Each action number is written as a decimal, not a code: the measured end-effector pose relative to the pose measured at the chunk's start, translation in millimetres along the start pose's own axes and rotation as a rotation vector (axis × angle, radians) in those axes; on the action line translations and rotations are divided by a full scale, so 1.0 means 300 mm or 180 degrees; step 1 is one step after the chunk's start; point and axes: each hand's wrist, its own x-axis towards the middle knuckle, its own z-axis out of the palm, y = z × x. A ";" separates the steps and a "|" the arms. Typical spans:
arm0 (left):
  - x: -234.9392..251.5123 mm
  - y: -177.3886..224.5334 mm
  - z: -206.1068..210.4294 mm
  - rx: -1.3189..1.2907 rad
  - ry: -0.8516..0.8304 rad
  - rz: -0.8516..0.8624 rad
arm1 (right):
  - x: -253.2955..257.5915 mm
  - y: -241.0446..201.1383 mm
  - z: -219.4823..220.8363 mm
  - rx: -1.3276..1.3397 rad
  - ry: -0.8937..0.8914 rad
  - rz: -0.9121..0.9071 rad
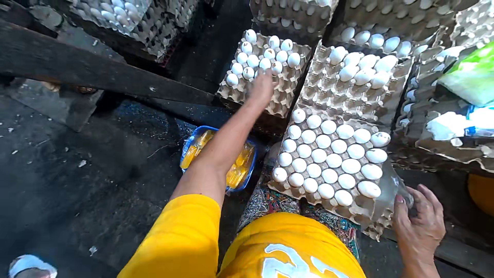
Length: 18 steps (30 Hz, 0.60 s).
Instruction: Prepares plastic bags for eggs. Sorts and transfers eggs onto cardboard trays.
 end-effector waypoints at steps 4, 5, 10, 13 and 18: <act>0.123 -0.149 -0.028 0.0270 0.0118 -0.0421 | 0.016 -0.009 0.003 -0.0006 -0.0040 -0.0041; 0.135 -0.170 -0.037 0.0341 0.0049 -0.0441 | 0.017 -0.008 -0.002 -0.0029 -0.0030 -0.0054; 0.169 -0.225 -0.058 0.0679 -0.0231 -0.0388 | 0.014 0.006 -0.018 -0.0108 -0.0075 -0.0065; 0.199 -0.242 -0.062 0.0673 -0.0315 -0.0365 | 0.005 0.017 -0.012 -0.0127 -0.0116 -0.0098; 0.179 -0.159 -0.093 0.0393 -0.0083 -0.0299 | 0.011 0.008 -0.001 -0.0088 -0.0146 -0.0087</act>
